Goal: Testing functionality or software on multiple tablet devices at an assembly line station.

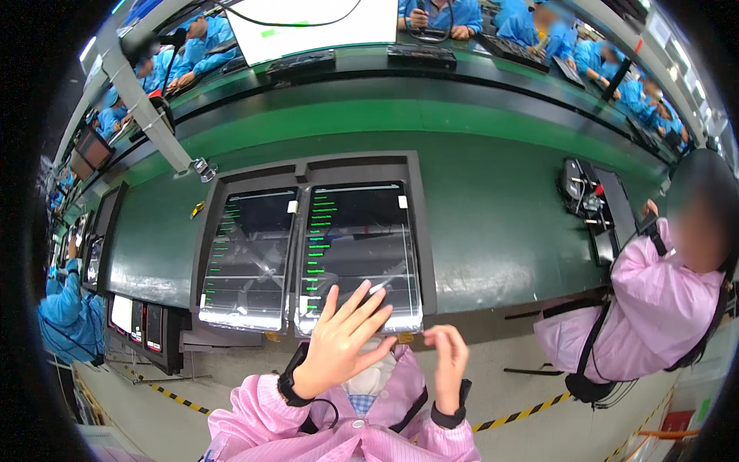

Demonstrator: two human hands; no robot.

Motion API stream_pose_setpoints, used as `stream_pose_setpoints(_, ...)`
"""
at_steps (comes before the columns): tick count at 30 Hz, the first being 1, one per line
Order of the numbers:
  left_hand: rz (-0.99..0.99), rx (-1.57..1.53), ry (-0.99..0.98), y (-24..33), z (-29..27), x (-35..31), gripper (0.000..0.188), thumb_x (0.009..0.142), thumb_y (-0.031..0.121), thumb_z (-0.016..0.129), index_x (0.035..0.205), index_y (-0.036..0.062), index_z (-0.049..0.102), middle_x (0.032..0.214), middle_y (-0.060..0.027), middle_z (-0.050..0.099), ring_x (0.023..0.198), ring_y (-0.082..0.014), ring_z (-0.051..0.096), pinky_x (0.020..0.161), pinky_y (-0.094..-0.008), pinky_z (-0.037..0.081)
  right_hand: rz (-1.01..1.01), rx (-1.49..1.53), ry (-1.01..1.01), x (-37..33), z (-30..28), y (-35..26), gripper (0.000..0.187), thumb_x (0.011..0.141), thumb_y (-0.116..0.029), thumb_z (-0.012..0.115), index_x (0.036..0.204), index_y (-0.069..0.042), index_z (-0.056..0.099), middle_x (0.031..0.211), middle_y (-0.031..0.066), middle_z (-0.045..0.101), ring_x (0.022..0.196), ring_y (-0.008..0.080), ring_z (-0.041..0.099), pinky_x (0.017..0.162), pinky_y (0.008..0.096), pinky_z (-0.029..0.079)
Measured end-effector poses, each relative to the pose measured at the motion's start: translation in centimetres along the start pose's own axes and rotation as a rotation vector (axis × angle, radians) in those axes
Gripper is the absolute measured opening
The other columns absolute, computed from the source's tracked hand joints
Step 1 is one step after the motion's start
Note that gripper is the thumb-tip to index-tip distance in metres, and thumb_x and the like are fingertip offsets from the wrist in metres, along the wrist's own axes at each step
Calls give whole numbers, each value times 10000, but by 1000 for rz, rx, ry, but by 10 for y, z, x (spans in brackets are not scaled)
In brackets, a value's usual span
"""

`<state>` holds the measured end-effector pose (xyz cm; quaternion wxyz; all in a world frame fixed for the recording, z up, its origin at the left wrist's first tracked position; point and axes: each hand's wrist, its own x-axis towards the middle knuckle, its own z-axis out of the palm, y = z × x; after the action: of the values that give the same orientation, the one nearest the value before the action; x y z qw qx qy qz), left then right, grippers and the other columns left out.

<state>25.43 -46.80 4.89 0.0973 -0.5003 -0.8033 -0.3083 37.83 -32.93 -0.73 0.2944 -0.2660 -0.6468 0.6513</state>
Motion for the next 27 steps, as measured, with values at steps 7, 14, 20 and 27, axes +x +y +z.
stream_pose_setpoints(7,4,47,192,-17,-56,-51,343,800,319,611,1039,88,698,1152,-115,654,1161,-272,557,1154,-517,45,-447,-455,-246,13,27,-54,235,867,-136,516,944,-42,718,960,108,600,963,285,529,869,389,417)
stream_pose_setpoints(14,-124,220,314,-44,-95,-106,316,871,308,472,934,116,715,1083,-92,677,1135,-250,566,1158,-528,18,-630,-756,-590,31,82,-73,259,863,-131,571,1099,-103,672,1306,103,489,1285,318,367,1002,432,312)
stream_pose_setpoints(20,-138,475,705,-80,-139,-137,377,898,216,355,753,68,670,1015,-128,681,1087,-297,569,1144,-562,116,-637,-827,-470,37,79,-78,271,873,-184,551,1103,-130,684,1336,91,477,1318,343,316,1045,459,249)
stream_pose_setpoints(27,-599,-142,738,-177,-169,-119,374,986,186,336,1111,-52,596,1240,-194,573,1186,-275,517,1045,-354,348,-618,-840,-120,100,38,-87,278,931,-188,468,1119,-37,606,1273,134,490,1284,324,364,1067,436,258)
